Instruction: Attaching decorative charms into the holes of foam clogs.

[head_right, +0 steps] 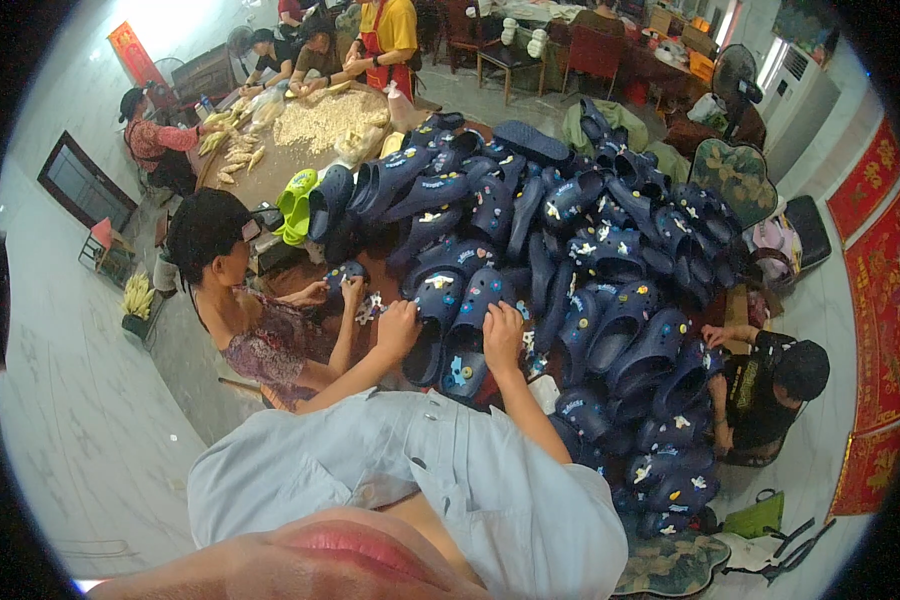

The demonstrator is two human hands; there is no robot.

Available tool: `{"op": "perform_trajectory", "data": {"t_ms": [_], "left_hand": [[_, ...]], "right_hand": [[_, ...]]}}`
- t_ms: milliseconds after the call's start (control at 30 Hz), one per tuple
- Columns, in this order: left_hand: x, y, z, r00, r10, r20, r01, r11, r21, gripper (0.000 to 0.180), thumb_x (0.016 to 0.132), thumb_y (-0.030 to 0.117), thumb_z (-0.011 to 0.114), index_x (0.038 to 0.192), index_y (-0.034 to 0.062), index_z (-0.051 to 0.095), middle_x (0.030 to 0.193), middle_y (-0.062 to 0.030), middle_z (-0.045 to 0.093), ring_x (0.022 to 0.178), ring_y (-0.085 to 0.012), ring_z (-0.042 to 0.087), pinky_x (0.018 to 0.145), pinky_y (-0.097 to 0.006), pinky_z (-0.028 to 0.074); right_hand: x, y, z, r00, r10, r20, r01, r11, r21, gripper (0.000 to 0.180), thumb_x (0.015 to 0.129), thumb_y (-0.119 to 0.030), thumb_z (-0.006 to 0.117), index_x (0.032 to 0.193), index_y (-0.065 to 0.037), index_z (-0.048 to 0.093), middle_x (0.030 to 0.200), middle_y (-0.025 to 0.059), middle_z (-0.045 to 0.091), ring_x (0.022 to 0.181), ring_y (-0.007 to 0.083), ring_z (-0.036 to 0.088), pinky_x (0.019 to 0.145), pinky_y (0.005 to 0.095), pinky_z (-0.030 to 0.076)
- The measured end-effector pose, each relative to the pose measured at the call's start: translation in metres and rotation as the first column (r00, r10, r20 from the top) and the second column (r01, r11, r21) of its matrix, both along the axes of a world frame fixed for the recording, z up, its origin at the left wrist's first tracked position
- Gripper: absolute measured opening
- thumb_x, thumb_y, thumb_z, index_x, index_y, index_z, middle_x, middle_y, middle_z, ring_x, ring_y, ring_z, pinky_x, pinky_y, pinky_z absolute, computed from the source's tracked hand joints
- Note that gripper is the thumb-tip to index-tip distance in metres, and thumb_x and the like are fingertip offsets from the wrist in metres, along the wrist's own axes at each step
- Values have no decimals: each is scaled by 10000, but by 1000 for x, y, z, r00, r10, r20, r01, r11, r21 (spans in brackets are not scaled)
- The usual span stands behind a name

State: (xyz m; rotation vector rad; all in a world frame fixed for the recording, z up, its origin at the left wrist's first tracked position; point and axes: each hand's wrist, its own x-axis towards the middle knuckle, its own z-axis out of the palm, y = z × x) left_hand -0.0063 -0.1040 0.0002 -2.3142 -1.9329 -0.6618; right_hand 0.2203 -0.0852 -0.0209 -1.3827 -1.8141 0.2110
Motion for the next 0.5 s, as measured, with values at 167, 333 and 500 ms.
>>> {"op": "perform_trajectory", "data": {"t_ms": [167,333,500], "left_hand": [[-5,-9,-4,1000,-14,23,15,999,-34,349,661,110,690,961,9,542,864,-140,571,846,-316,561,709,-400,496],[-13,-13,0,995,-54,84,63,991,-119,459,688,117,693,1095,13,508,921,-153,566,874,-328,551,734,-409,490],[-6,-21,19,988,-64,143,71,996,-45,490,725,125,690,1164,34,494,978,-160,568,898,-342,548,766,-421,480]], "right_hand": [[-3,-7,-1,998,-38,-50,40,999,37,217,873,-126,522,1020,-11,632,1106,164,582,1063,339,500,956,405,381],[1,-6,-4,992,-40,-119,38,999,-23,214,865,-138,534,1004,-3,625,1103,167,575,1063,333,499,950,405,378],[10,0,-6,948,-105,-300,82,993,-87,175,844,-136,574,968,-28,635,1015,147,615,1024,316,532,927,394,392]]}}
